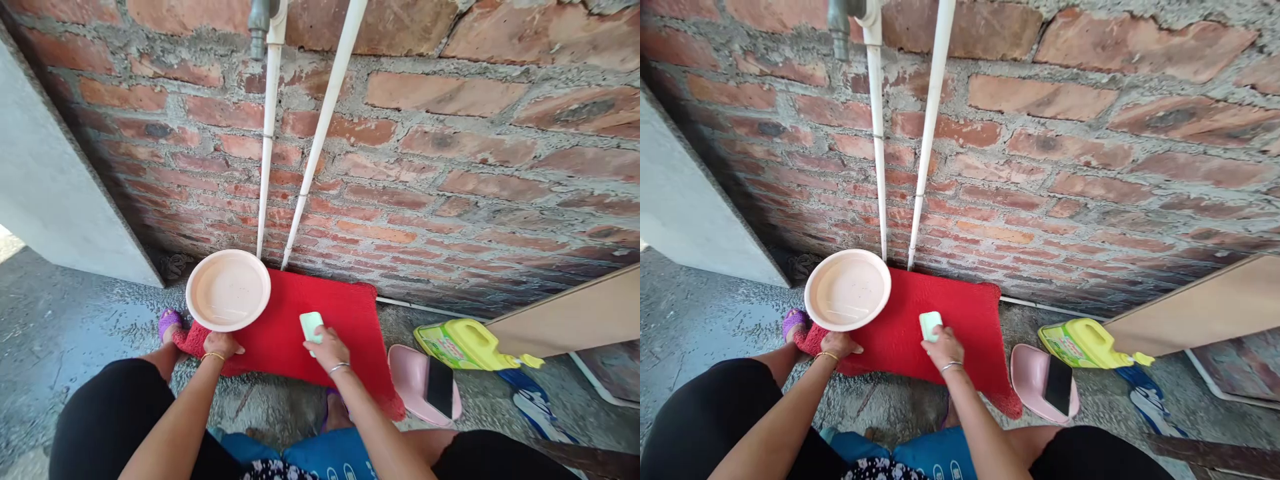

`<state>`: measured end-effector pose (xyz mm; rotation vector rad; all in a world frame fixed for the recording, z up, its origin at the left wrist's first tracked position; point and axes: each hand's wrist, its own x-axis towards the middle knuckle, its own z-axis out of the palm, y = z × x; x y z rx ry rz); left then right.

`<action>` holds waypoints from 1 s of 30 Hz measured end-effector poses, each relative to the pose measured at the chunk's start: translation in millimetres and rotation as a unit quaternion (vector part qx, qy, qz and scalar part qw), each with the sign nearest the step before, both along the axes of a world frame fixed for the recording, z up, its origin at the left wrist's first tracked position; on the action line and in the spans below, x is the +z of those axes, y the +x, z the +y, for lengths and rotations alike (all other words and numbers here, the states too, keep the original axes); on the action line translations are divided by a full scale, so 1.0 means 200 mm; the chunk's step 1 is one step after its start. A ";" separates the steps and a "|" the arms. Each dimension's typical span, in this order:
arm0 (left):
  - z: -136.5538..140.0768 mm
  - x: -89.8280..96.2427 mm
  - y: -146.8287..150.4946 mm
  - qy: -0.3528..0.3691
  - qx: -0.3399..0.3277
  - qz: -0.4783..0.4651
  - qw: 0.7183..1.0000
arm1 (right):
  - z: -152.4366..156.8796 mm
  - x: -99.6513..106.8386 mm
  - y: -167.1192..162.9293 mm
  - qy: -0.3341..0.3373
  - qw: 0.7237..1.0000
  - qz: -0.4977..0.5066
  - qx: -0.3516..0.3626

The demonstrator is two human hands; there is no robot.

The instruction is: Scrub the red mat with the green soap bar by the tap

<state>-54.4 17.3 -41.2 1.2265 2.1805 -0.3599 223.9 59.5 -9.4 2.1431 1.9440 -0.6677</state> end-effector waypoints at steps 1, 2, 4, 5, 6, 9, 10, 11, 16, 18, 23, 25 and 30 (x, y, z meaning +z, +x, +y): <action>-0.01 0.01 0.00 -0.001 -0.008 -0.003 1.000 | -0.03 -0.01 -0.13 0.001 0.999 0.013 0.044; -0.01 0.02 -0.01 -0.004 -0.014 -0.006 1.000 | -0.06 -0.01 -0.25 0.002 0.996 0.024 0.085; -0.02 0.04 -0.01 -0.009 -0.021 -0.011 1.000 | -0.11 -0.03 -0.44 0.004 0.988 0.038 0.151; -0.03 0.05 -0.01 -0.011 -0.023 -0.014 1.000 | -0.12 -0.04 -0.50 0.005 0.984 0.041 0.172; -0.03 0.06 -0.02 -0.011 -0.023 -0.016 1.000 | -0.13 -0.04 -0.53 0.006 0.982 0.042 0.185; -0.05 0.09 -0.03 -0.006 -0.025 -0.023 0.999 | -0.10 -0.04 -0.50 0.009 0.983 0.025 0.181; -0.05 0.10 -0.03 -0.002 -0.025 -0.025 0.999 | -0.08 -0.03 -0.44 0.004 0.986 0.016 0.164; -0.06 0.11 -0.04 0.001 -0.025 -0.028 0.999 | -0.06 -0.03 -0.38 -0.004 0.990 0.007 0.139; -0.09 0.15 -0.07 0.001 -0.022 -0.044 0.999 | 0.00 0.00 -0.04 -0.044 0.998 -0.032 -0.018; -0.10 0.15 -0.09 0.007 -0.021 -0.056 0.998 | 0.01 0.01 0.01 -0.040 0.998 -0.030 -0.049; -0.11 0.16 -0.15 0.022 -0.018 -0.074 0.997 | 0.02 0.00 -0.22 -0.031 0.998 0.035 -0.051; -0.11 0.15 -0.17 0.028 -0.020 -0.076 0.997 | 0.03 -0.03 -0.38 -0.032 0.997 0.058 -0.047; -0.10 0.14 -0.17 0.027 -0.016 -0.077 0.997 | 0.06 -0.13 -0.70 0.014 0.996 0.081 0.030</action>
